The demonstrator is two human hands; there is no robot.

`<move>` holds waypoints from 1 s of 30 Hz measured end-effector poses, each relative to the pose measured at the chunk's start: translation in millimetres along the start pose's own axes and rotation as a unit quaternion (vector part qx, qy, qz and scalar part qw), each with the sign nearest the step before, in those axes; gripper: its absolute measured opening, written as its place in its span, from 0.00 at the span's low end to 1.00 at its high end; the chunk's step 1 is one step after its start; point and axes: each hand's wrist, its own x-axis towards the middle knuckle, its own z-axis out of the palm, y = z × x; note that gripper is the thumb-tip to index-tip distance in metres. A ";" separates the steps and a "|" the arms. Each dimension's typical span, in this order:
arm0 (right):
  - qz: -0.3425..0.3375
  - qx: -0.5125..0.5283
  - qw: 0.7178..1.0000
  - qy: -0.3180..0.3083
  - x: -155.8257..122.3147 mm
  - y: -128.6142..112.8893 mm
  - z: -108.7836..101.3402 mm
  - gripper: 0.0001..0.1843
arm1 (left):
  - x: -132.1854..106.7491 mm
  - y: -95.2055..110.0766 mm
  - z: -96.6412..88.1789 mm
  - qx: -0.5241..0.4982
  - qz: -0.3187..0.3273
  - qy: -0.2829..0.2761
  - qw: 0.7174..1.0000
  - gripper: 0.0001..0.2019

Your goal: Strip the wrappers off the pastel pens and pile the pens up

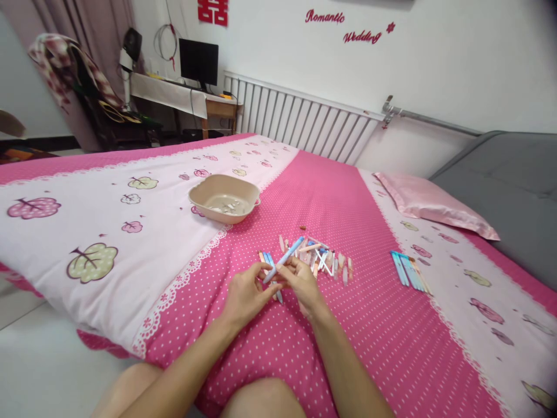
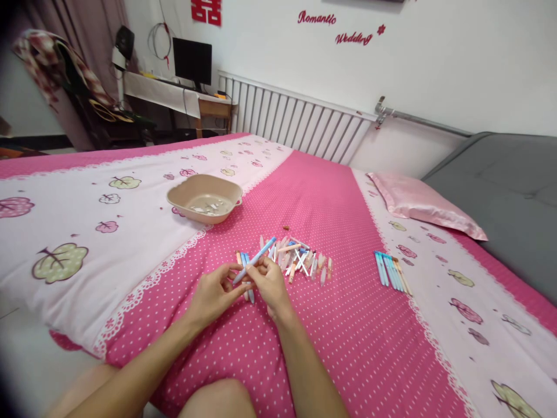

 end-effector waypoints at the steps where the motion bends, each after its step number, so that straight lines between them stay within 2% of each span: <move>1: -0.002 0.001 1.000 -0.003 -0.3 -0.4 0.0 0.17 | 0.2 -0.2 0.1 -0.005 0.002 0.006 1.000 0.16; 3: -0.010 -0.004 1.000 0.003 0.2 -1.0 -1.9 0.17 | 0.9 -0.6 -0.8 -0.006 0.010 0.024 1.000 0.12; 6: -0.029 0.002 0.999 0.044 3.6 -1.6 -7.3 0.18 | 1.8 -0.3 -3.1 0.011 0.022 0.038 0.999 0.11; 9: -0.049 0.014 0.995 0.084 7.5 -2.3 -12.2 0.17 | 1.3 1.2 -4.6 0.037 0.031 0.034 0.998 0.11; 13: -0.052 0.013 0.994 0.092 9.9 -3.6 -16.6 0.17 | 0.9 4.2 -5.0 0.032 0.030 0.004 0.999 0.14; 16: -0.045 0.032 0.995 0.079 9.8 -5.1 -18.7 0.16 | 2.3 4.9 -4.3 -0.057 -0.030 -0.052 0.997 0.20; 18: -0.033 0.054 0.996 0.067 9.2 -6.2 -18.9 0.17 | 3.4 4.4 -3.8 -0.154 -0.076 -0.085 0.981 0.22; 20: -0.015 0.078 0.995 0.053 8.3 -7.4 -18.0 0.17 | 4.0 4.0 -3.9 -0.217 -0.108 -0.093 0.966 0.24; 23: -0.001 0.103 0.994 0.046 6.9 -9.5 -15.8 0.19 | 3.9 4.6 -5.2 -0.193 -0.096 -0.031 0.976 0.21; 26: -0.003 0.111 0.992 0.059 6.2 -11.8 -14.0 0.19 | 3.3 6.0 -6.0 -0.113 -0.028 0.040 0.992 0.18; 30: 0.000 0.112 0.992 0.059 6.3 -13.4 -13.7 0.19 | 2.9 7.9 -6.6 -0.053 0.012 0.066 0.996 0.10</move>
